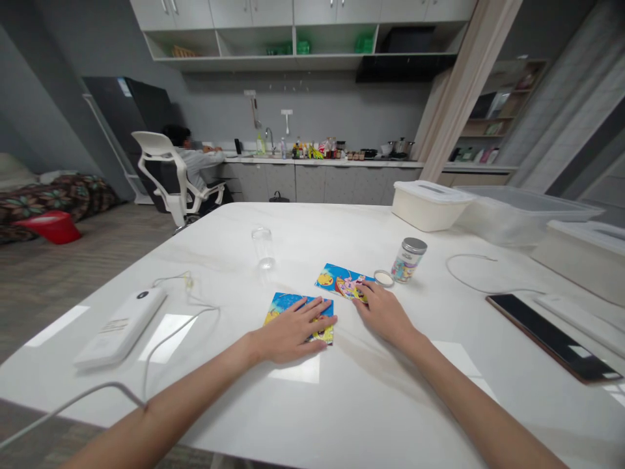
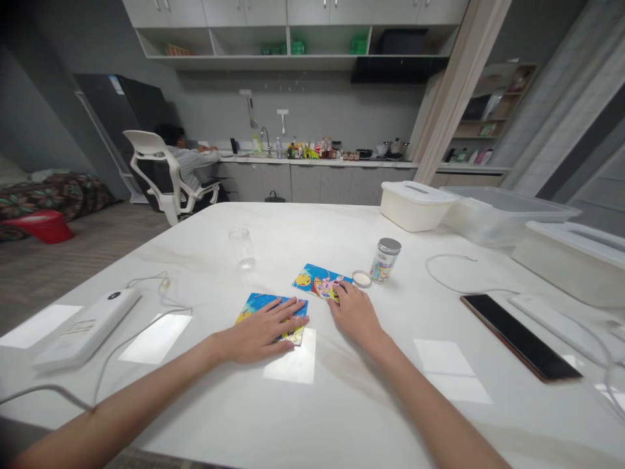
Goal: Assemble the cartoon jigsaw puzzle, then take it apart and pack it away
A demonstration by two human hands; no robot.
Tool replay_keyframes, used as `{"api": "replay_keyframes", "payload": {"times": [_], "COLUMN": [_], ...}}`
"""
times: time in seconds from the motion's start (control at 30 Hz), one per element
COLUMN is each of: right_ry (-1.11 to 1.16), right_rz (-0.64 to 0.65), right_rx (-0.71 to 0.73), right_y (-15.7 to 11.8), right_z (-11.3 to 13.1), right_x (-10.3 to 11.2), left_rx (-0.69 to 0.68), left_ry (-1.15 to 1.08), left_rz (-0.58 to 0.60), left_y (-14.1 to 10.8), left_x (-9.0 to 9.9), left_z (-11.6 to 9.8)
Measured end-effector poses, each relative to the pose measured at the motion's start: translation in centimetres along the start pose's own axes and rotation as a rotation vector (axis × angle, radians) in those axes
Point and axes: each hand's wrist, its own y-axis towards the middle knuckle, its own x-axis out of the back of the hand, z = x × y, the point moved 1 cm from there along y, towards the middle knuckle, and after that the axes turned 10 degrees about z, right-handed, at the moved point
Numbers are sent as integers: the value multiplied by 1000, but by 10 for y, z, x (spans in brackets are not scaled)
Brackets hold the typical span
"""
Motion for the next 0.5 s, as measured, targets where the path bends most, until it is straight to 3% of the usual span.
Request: {"api": "replay_keyframes", "payload": {"times": [0.23,0.5], "right_ry": [54,145], "right_rz": [-26,37], "right_rx": [-13,27], "right_y": [1,3], "right_z": [-1,-2], "right_x": [-10,-16], "left_rx": [118,222], "left_ry": [19,-6], "left_rz": [49,13], "left_y": [-9,-17], "left_x": [5,13], "left_z": [35,64]}}
